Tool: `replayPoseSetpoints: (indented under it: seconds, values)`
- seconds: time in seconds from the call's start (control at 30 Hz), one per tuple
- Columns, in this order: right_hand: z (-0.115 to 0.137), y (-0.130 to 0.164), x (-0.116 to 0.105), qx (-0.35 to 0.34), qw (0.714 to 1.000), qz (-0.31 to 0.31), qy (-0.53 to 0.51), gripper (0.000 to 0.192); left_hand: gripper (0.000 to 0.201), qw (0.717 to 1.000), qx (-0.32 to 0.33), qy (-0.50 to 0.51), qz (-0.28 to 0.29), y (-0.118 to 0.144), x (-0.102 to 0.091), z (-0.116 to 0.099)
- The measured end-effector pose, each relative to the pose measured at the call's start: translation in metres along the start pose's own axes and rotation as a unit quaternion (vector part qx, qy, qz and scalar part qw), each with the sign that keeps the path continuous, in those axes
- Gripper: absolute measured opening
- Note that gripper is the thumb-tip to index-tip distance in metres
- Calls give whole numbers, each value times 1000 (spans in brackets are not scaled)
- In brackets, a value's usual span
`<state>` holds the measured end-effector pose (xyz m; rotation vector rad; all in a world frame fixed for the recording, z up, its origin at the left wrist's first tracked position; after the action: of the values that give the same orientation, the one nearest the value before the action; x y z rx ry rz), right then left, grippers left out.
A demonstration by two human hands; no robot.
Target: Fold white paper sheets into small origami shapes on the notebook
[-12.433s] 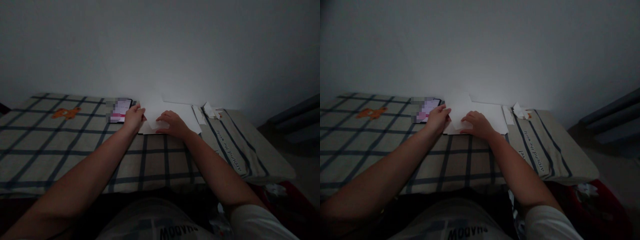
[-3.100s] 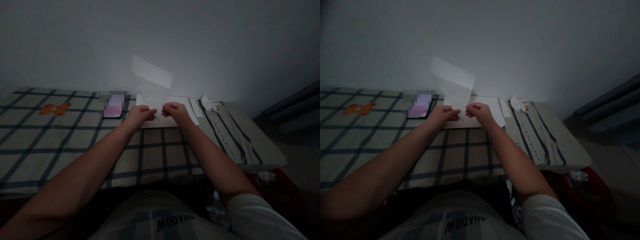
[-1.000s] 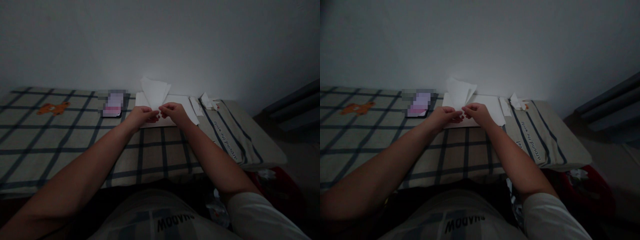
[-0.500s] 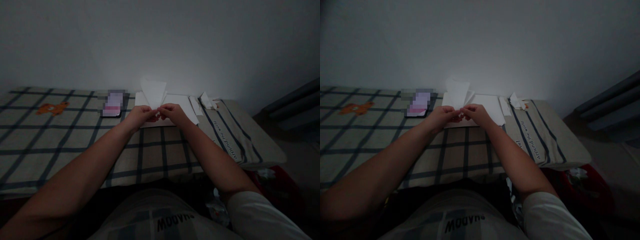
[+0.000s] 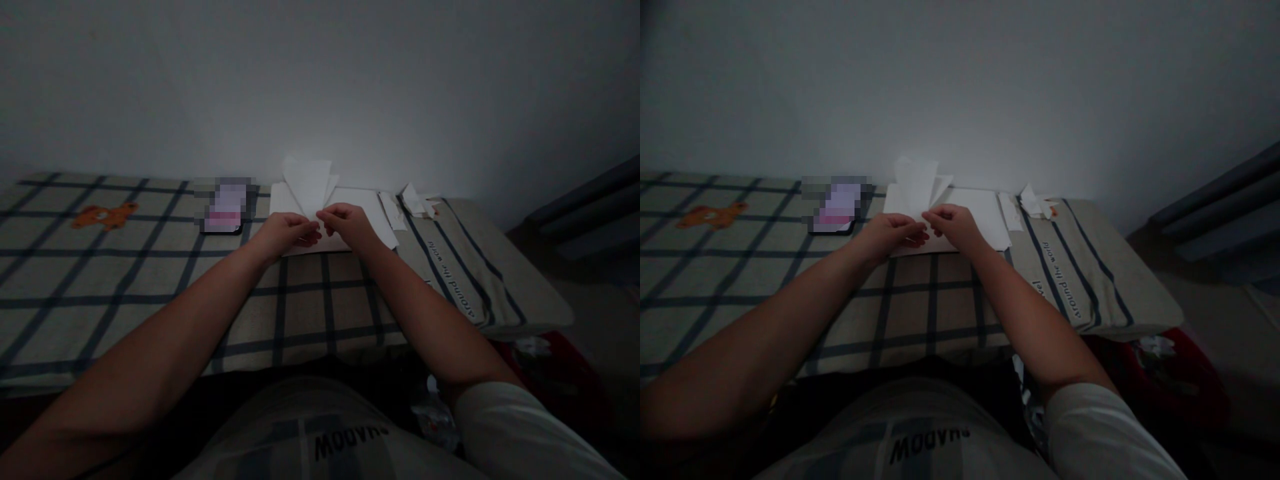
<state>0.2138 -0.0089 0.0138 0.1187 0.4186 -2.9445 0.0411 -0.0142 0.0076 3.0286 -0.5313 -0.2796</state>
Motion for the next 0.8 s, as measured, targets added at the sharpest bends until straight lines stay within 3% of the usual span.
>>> replayPoseSetpoints:
  seconds: [0.23,0.6,0.8]
  values:
    - [2,1,2,14,1000,15,-1,34,17,999,-2,39,15,-2,-1,3]
    - [5,2,2,-9,999,-25,25,31,22,1000,-18,15,4,1,2,-2]
    - [-2,0,4,25,999,-9,-20,35,16,999,19,-2,32,1,1,2]
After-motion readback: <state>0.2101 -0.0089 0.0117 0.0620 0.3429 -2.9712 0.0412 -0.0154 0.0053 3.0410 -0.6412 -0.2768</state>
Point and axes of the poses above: each hand's wrist, its own y-axis away from the middle knuckle, its own x-axis out of the palm, z = x × y, the point moved 3 cm from there along -y, towards the middle knuckle, and after that the axes turned 8 degrees about -y, right-handed, at the moved point
